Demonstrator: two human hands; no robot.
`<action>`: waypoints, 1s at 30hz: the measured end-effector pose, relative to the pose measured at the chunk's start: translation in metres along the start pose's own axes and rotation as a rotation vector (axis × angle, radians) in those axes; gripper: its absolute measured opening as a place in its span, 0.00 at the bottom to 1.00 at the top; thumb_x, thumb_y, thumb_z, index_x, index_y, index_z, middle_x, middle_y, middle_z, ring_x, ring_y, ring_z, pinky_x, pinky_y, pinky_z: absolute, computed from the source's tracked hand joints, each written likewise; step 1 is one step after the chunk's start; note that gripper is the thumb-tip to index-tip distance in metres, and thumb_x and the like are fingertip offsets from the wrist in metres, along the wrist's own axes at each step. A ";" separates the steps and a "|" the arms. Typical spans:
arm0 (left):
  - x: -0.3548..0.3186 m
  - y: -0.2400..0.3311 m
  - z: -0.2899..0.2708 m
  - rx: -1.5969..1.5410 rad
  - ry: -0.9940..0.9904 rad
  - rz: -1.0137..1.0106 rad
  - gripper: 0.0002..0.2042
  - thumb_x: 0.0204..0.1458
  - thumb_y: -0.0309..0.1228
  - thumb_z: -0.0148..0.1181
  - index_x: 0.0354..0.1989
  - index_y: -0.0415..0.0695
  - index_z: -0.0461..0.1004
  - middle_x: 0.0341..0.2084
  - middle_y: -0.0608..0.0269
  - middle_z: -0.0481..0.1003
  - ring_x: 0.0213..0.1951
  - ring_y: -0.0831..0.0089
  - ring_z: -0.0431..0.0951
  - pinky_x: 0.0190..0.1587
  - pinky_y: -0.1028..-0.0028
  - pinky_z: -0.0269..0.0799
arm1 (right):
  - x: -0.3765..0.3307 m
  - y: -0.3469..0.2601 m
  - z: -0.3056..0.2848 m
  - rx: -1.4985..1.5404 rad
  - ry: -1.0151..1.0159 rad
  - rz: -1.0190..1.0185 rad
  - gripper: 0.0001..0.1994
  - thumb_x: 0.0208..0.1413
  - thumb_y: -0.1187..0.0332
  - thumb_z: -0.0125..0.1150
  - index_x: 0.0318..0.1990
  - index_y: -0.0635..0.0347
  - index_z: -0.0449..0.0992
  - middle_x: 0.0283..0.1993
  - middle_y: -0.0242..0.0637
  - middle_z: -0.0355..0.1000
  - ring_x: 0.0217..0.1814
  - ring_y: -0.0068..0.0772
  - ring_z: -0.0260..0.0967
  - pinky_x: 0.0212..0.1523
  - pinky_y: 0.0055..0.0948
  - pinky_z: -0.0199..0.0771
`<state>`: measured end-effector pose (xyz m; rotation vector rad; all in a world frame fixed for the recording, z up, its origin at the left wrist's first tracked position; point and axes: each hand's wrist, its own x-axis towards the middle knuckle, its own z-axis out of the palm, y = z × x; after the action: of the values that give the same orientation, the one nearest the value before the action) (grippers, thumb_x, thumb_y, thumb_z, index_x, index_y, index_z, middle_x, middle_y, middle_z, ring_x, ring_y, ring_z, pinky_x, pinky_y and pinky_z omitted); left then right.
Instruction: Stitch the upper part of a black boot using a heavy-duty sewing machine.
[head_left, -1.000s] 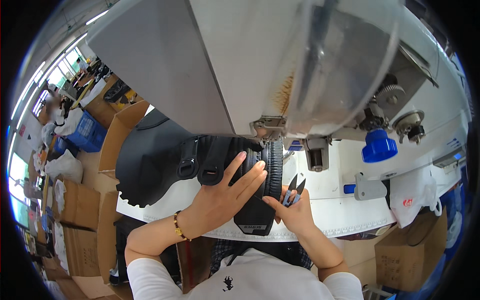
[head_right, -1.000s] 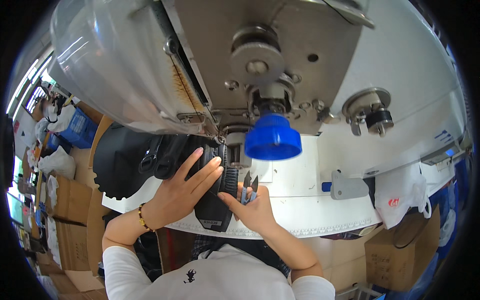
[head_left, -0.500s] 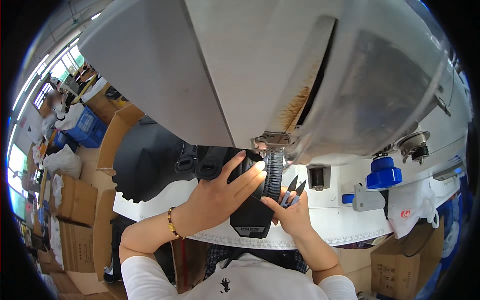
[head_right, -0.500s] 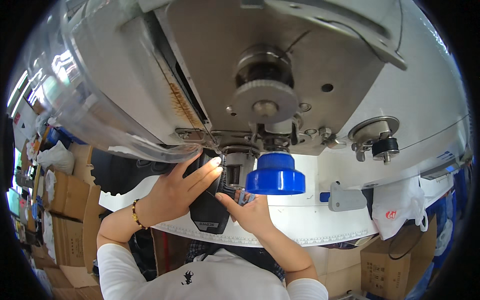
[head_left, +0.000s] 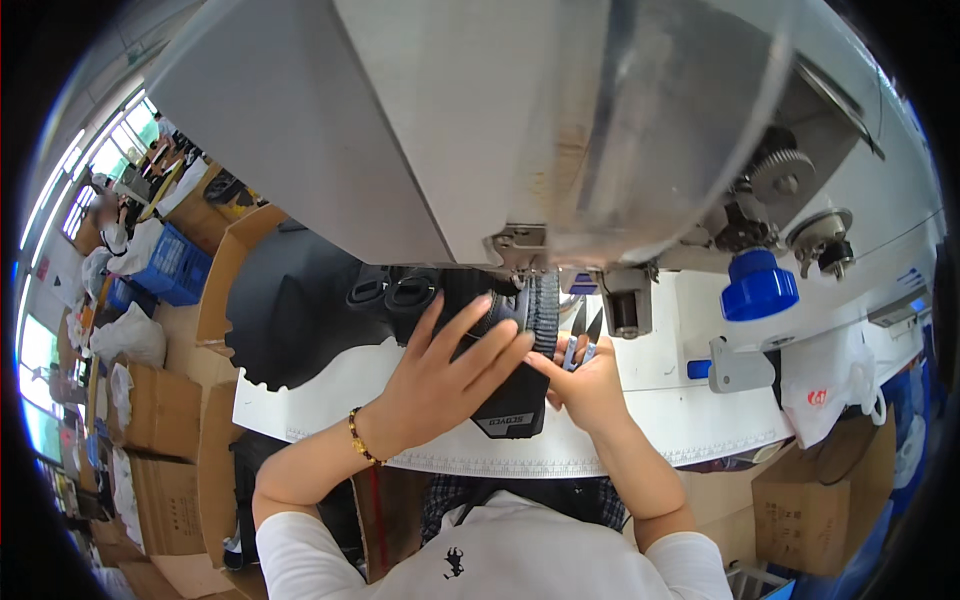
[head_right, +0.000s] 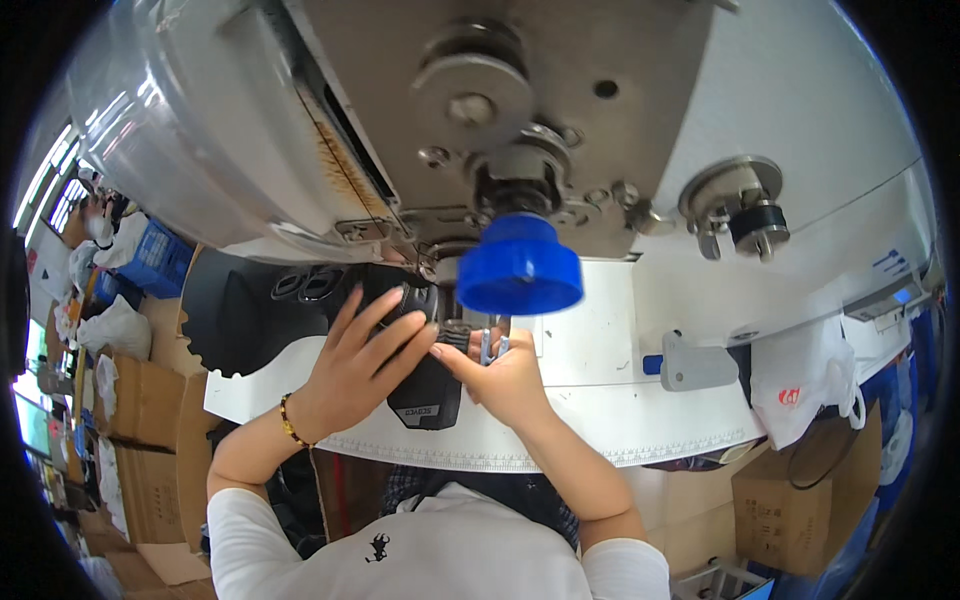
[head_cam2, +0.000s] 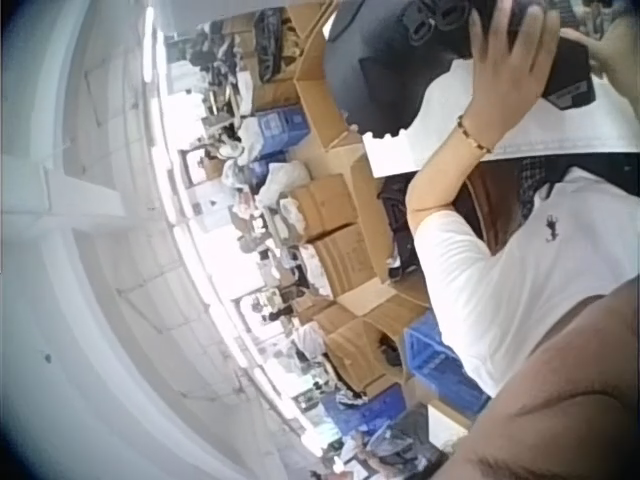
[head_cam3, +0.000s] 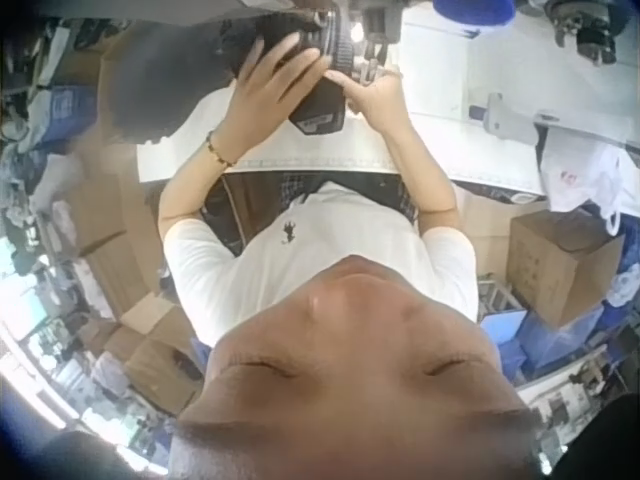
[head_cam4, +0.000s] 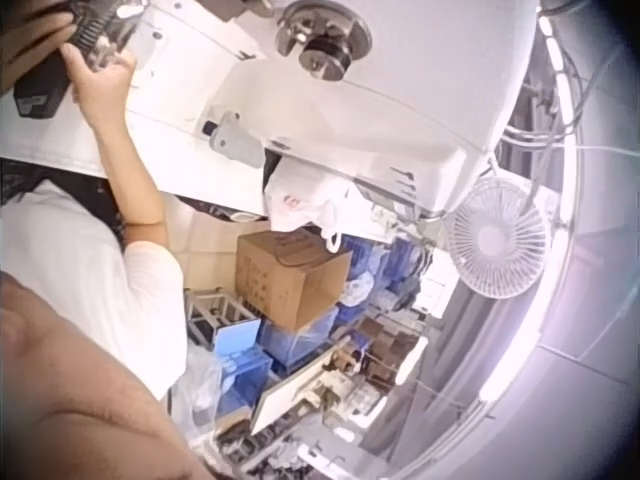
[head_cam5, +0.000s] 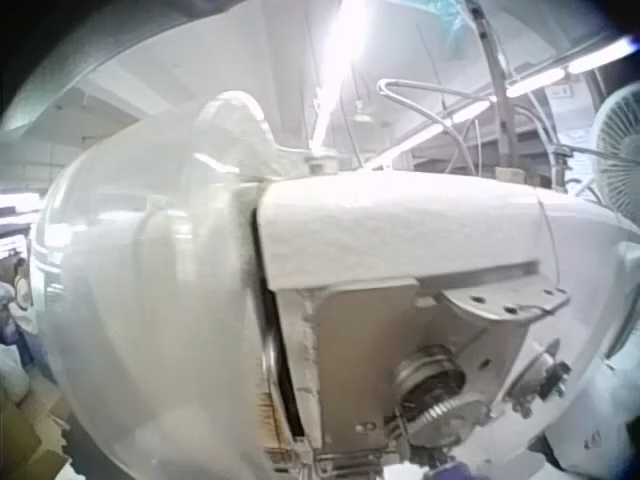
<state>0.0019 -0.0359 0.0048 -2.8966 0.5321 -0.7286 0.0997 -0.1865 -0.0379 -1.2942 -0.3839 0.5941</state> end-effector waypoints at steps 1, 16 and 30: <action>-0.007 -0.002 0.004 -0.032 0.060 0.067 0.20 0.39 0.25 0.54 0.45 0.45 0.69 0.48 0.61 0.64 0.54 0.55 0.61 0.55 0.52 0.55 | 0.000 0.000 -0.002 -0.004 -0.052 0.008 0.10 0.42 0.69 0.65 0.21 0.61 0.69 0.16 0.25 0.65 0.15 0.11 0.58 0.14 0.12 0.55; -0.010 0.001 -0.003 0.051 -0.135 0.094 0.22 0.43 0.29 0.52 0.50 0.51 0.66 0.53 0.66 0.61 0.57 0.59 0.57 0.57 0.54 0.52 | -0.006 -0.027 -0.030 -0.070 -0.466 0.028 0.18 0.42 0.75 0.55 0.45 0.70 0.70 0.30 0.35 0.73 0.15 0.15 0.60 0.13 0.16 0.61; -0.010 -0.004 -0.012 -0.038 -0.137 0.072 0.23 0.40 0.28 0.55 0.50 0.54 0.66 0.53 0.67 0.61 0.57 0.55 0.56 0.55 0.49 0.53 | -0.012 -0.006 -0.017 -0.036 -0.243 0.027 0.10 0.44 0.77 0.54 0.36 0.72 0.73 0.21 0.31 0.69 0.13 0.15 0.59 0.11 0.14 0.57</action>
<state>-0.0105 -0.0285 0.0122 -2.9167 0.6366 -0.5119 0.1014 -0.2078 -0.0356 -1.2662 -0.5802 0.7741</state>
